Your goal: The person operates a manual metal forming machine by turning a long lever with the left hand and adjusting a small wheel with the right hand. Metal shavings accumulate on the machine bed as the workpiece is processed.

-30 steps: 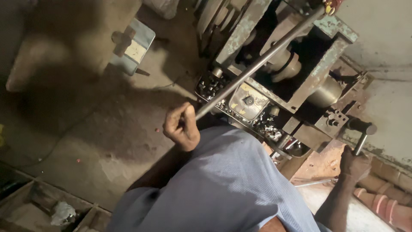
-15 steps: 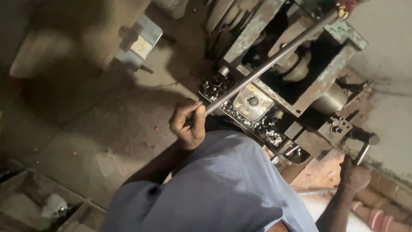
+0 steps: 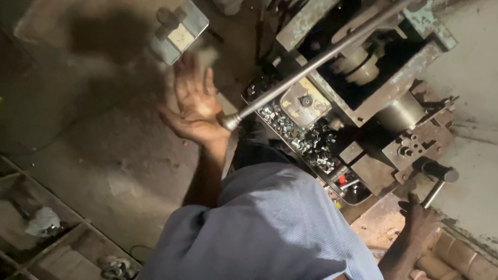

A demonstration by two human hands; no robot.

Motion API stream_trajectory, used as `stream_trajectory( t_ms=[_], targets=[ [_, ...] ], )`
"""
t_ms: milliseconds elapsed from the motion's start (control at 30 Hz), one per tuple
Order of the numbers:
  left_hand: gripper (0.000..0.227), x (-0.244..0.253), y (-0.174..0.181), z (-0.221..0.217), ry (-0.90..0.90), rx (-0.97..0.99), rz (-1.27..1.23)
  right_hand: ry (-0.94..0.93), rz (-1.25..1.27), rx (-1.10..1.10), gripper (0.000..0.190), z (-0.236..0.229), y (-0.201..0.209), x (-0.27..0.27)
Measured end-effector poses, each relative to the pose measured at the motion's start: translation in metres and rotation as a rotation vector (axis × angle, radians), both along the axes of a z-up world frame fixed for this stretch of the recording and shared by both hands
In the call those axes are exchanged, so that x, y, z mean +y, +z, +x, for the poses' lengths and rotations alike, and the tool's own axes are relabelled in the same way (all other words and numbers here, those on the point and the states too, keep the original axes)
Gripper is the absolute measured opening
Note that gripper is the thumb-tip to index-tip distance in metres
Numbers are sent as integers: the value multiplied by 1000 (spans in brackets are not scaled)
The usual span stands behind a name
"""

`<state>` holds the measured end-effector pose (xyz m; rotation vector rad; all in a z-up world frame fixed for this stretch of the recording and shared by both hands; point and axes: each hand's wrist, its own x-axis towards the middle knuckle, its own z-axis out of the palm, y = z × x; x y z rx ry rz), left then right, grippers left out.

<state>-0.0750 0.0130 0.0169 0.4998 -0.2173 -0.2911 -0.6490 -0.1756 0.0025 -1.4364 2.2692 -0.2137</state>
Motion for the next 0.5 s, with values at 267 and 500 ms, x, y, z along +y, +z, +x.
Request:
stream_trajectory(
  t_ms=[267,500],
  targets=[
    [99,10,-1,-15,107,-16,-38,-32,2,-234,54,5,6,-3],
    [97,14,-13,-30,205,26,-62,-36,11,-316,50,-2,7,-4]
  ],
)
